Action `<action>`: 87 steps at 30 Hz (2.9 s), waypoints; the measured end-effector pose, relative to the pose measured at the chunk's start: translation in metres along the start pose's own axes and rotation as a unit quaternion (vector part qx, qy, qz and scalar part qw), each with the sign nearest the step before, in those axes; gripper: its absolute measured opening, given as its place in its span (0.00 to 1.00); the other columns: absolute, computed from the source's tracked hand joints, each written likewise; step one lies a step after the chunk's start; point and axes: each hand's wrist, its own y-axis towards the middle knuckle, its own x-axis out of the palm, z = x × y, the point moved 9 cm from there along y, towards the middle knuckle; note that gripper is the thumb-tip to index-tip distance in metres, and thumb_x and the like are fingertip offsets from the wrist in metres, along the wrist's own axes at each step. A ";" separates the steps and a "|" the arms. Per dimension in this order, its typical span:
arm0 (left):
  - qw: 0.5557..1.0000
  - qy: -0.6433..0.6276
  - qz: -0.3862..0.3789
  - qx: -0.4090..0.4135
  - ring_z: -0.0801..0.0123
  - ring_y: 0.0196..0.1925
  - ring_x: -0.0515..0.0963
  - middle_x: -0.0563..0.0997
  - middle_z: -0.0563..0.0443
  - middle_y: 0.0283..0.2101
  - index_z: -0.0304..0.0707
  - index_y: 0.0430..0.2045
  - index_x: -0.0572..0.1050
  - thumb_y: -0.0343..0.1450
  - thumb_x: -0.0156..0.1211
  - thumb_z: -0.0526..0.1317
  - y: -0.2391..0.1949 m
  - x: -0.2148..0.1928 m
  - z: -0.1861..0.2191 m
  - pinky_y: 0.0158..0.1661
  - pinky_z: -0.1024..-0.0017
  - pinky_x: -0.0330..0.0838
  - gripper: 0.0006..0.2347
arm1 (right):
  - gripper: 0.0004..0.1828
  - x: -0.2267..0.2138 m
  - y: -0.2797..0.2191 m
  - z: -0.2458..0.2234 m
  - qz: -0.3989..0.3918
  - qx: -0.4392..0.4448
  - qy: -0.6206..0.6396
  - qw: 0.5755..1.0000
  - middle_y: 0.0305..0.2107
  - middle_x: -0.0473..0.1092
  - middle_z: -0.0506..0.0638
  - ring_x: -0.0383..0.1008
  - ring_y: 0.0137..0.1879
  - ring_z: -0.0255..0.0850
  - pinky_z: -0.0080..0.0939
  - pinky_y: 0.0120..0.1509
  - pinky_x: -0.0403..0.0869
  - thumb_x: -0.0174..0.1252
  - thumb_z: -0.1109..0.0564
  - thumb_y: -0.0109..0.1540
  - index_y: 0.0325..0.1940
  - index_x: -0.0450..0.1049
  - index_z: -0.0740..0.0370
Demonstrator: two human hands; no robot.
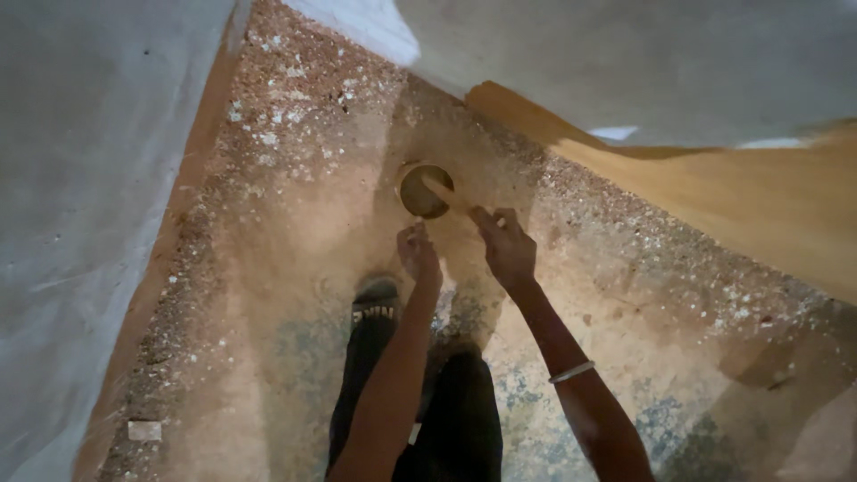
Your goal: The person paints a wall with a yellowish paint using a brush. They repeatedly dip the brush into a small container on the floor to reload paint and continue applying it to the upper section of the wall.
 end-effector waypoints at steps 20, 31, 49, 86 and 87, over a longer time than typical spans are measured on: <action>0.994 0.095 0.040 -0.036 0.61 0.37 0.74 0.77 0.46 0.37 0.34 0.42 0.74 0.75 0.55 0.43 -0.028 0.002 0.026 0.42 0.62 0.72 0.10 | 0.24 0.008 -0.039 0.008 0.053 -0.008 -0.036 0.998 0.46 0.69 0.49 0.76 0.37 0.48 0.50 0.33 0.74 0.62 0.59 0.64 0.64 0.74 0.39; 0.986 0.157 0.053 0.027 0.55 0.42 0.75 0.77 0.42 0.41 0.32 0.43 0.74 0.76 0.57 0.45 -0.014 0.013 0.039 0.47 0.58 0.71 0.13 | 0.21 -0.021 -0.098 0.076 0.125 0.047 0.096 0.986 0.48 0.70 0.51 0.77 0.41 0.46 0.46 0.37 0.76 0.57 0.55 0.68 0.66 0.71 0.46; 0.503 0.301 -0.246 0.772 0.46 0.78 0.55 0.56 0.39 0.76 0.47 0.74 0.60 0.72 0.54 0.27 -0.355 0.269 0.463 0.74 0.42 0.49 0.31 | 0.15 -0.174 -0.102 0.139 0.132 0.333 0.713 0.602 0.28 0.67 0.42 0.57 0.20 0.26 0.27 0.19 0.53 0.47 0.51 0.67 0.56 0.72 0.52; 0.423 0.435 -0.170 0.776 0.45 0.67 0.62 0.64 0.46 0.65 0.51 0.62 0.67 0.69 0.60 0.33 -0.372 0.369 0.491 0.62 0.24 0.52 0.25 | 0.13 -0.336 -0.087 0.076 0.245 0.152 0.692 0.661 0.24 0.63 0.41 0.55 0.20 0.26 0.30 0.20 0.54 0.49 0.50 0.72 0.58 0.68 0.54; 0.427 0.444 -0.177 0.767 0.46 0.67 0.62 0.64 0.47 0.64 0.52 0.61 0.67 0.69 0.60 0.34 -0.370 0.371 0.490 0.62 0.23 0.52 0.24 | 0.13 -0.306 -0.080 0.089 0.233 0.180 0.727 0.620 0.23 0.64 0.41 0.55 0.18 0.27 0.30 0.19 0.54 0.47 0.47 0.71 0.55 0.69 0.53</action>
